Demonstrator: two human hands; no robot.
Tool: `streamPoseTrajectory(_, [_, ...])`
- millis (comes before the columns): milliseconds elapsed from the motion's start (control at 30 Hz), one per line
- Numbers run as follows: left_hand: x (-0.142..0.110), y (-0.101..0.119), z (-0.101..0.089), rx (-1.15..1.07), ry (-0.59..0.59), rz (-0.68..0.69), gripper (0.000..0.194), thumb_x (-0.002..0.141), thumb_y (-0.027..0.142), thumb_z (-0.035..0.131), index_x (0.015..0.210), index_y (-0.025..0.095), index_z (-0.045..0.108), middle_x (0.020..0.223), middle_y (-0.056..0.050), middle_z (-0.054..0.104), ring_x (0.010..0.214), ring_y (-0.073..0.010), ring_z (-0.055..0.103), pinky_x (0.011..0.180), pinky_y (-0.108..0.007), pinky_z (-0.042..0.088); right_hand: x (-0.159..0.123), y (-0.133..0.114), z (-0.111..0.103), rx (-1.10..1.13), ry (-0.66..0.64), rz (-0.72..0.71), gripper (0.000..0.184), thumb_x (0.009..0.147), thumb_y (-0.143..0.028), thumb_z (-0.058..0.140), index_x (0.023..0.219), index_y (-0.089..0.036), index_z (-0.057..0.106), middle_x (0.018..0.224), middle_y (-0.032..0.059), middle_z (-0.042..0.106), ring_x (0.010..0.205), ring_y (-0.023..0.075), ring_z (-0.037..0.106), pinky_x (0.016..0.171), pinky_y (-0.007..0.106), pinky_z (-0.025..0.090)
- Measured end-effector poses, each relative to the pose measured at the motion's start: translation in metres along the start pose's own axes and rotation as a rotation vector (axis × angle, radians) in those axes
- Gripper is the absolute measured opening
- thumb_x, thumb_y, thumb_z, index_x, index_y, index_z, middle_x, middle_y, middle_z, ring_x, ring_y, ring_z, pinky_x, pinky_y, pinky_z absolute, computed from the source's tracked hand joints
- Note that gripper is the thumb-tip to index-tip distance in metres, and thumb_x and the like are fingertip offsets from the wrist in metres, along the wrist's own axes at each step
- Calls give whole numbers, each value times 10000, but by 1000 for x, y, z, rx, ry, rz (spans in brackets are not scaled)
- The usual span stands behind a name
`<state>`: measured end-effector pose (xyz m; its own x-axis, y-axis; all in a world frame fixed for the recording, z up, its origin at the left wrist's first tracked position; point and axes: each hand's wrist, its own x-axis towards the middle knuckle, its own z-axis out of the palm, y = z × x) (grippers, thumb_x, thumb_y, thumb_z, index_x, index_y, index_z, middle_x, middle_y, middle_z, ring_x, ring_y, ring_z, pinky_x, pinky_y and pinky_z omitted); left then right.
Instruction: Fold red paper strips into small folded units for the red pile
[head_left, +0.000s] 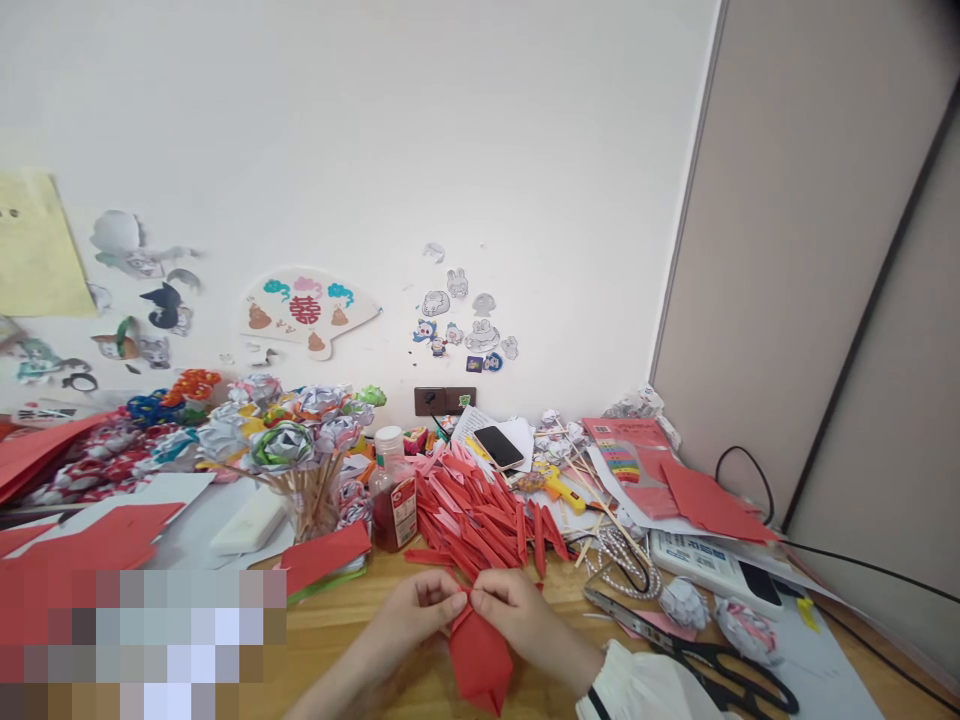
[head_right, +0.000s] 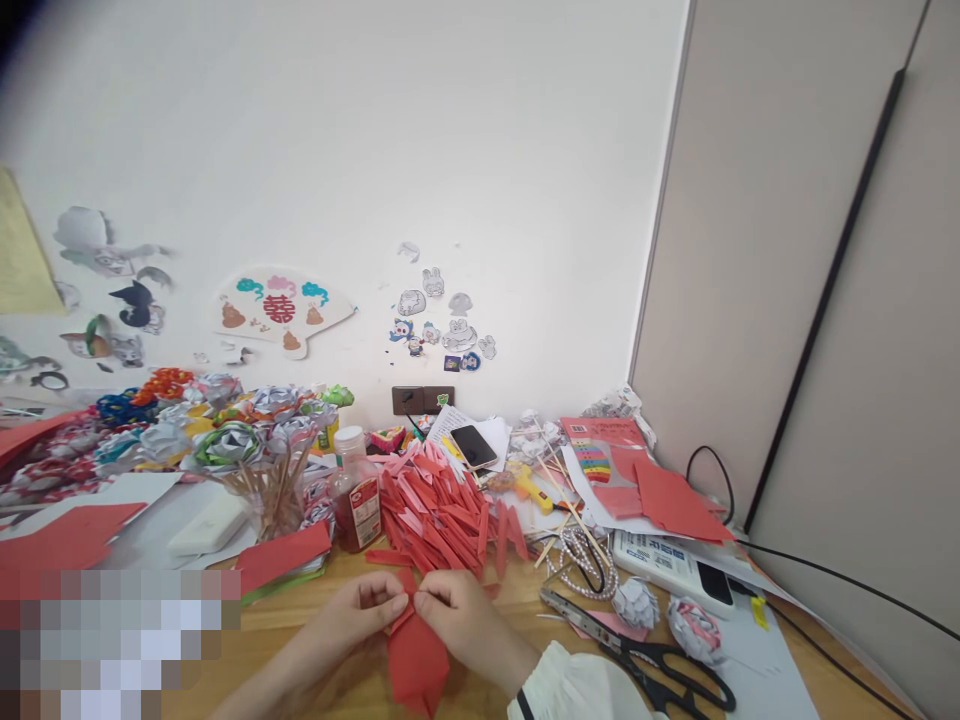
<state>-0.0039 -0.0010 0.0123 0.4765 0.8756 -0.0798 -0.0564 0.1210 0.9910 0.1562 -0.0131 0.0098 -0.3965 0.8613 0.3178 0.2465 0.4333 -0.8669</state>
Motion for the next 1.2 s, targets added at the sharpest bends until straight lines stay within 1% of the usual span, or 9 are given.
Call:
streamPoseTrajectory(133, [2, -2, -2, 34, -2, 10, 333, 536, 403, 681, 588, 122, 510, 497, 49, 515, 449, -59, 445, 453, -182, 362, 0, 0, 0, 20, -23, -5, 297, 777, -316, 412, 529, -160, 362, 531, -48, 340, 514, 75, 326, 468, 187, 239])
streamPoseTrajectory(300, [1, 0, -2, 81, 0, 0, 351, 519, 424, 679, 584, 122, 512, 483, 50, 519, 420, -68, 464, 437, -200, 389, 0, 0, 0, 4, -20, -9, 281, 776, -280, 411, 529, -155, 363, 529, -51, 347, 514, 69, 326, 465, 180, 238])
streamPoseTrajectory(500, [-1, 5, 2, 141, 41, -5, 370, 487, 447, 680, 556, 130, 501, 453, 61, 505, 395, -75, 467, 426, -210, 397, 0, 3, 0, -29, -15, -25, 272, 766, -253, 418, 518, -155, 367, 515, -55, 346, 505, 67, 332, 459, 182, 232])
streamPoseTrajectory(700, [-2, 7, 6, 249, 94, 53, 343, 518, 437, 653, 529, 140, 482, 398, 65, 486, 370, -75, 451, 406, -189, 333, 1, 4, 2, -57, -8, -36, 276, 747, -214, 424, 489, -160, 342, 502, -56, 341, 497, 67, 332, 456, 181, 230])
streamPoseTrajectory(800, [-3, 6, 8, 310, 67, 27, 319, 520, 419, 651, 554, 141, 497, 399, 65, 492, 366, -85, 461, 404, -194, 336, 1, 5, 2, -89, -14, -51, 281, 734, -185, 432, 476, -159, 325, 491, -60, 328, 486, 63, 320, 448, 182, 218])
streamPoseTrajectory(900, [-4, 5, 10, 366, 45, 5, 286, 565, 408, 611, 557, 157, 474, 379, 79, 461, 330, -80, 439, 361, -181, 305, 1, 6, 1, -105, -18, -56, 275, 728, -171, 438, 477, -157, 326, 488, -62, 327, 481, 60, 315, 443, 182, 208])
streamPoseTrajectory(1033, [-5, 1, 10, 417, 70, 54, 225, 625, 346, 559, 554, 166, 444, 375, 95, 428, 316, -67, 421, 339, -162, 274, 1, 7, 1, -81, -2, -29, 268, 741, -213, 438, 494, -157, 350, 495, -61, 326, 483, 63, 313, 437, 181, 208])
streamPoseTrajectory(1133, [-5, -1, 10, 440, 41, 46, 196, 605, 288, 580, 548, 164, 439, 376, 91, 449, 339, -74, 452, 355, -160, 297, 1, 7, 1, -61, -7, -15, 285, 755, -263, 438, 500, -154, 369, 501, -58, 328, 486, 65, 312, 436, 181, 214])
streamPoseTrajectory(1200, [-5, -1, 10, 409, 48, 27, 221, 595, 303, 590, 533, 171, 424, 363, 92, 447, 325, -75, 445, 342, -162, 299, 1, 7, 0, -49, 0, -7, 310, 764, -305, 436, 501, -152, 379, 502, -56, 321, 491, 66, 311, 439, 181, 220])
